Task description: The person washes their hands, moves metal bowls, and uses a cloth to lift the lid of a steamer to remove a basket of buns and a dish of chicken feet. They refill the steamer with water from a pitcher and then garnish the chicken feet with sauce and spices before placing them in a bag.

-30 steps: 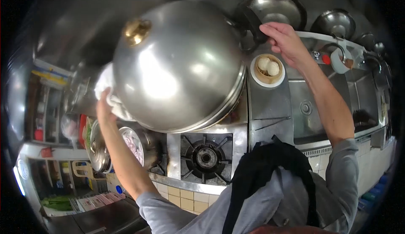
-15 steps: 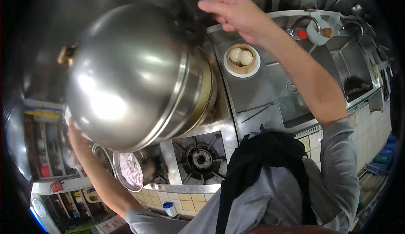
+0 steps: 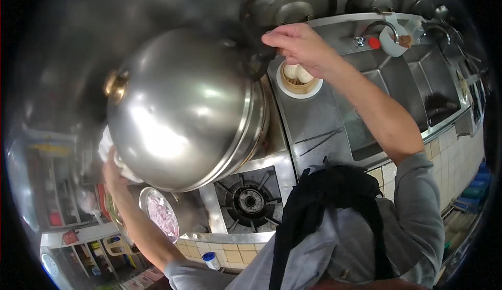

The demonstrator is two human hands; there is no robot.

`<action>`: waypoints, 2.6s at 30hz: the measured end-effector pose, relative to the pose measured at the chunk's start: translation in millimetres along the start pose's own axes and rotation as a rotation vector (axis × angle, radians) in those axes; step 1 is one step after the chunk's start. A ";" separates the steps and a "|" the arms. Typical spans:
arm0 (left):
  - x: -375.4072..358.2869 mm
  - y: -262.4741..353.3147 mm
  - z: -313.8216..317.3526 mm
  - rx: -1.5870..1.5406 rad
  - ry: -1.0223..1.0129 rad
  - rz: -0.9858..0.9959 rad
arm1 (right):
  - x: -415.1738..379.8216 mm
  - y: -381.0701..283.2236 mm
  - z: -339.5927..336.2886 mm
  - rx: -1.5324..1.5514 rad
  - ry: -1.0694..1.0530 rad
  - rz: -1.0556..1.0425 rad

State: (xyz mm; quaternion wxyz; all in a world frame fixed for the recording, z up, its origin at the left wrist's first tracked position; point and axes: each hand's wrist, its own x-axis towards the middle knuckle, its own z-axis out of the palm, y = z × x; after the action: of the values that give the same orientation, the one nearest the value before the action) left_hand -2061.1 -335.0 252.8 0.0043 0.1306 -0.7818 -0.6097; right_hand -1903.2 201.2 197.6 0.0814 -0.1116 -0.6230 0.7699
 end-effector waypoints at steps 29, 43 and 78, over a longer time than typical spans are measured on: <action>-269.5 -169.7 -54.6 0.557 0.043 -0.145 | -149.7 147.4 -108.6 -0.090 0.300 0.315; -245.8 -251.0 31.5 0.657 0.184 -0.078 | -239.6 214.2 -129.4 -0.165 0.346 0.457; -741.6 -231.1 612.4 0.971 -1.511 0.505 | -803.5 317.4 -492.4 0.597 1.580 0.227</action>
State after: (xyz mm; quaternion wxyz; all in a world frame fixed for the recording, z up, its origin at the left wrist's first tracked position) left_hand -1400.6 352.1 -11.8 -0.4280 -0.4872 -0.7516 -0.1203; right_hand -991.5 385.3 -154.0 0.4407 -0.6517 -0.1391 0.6015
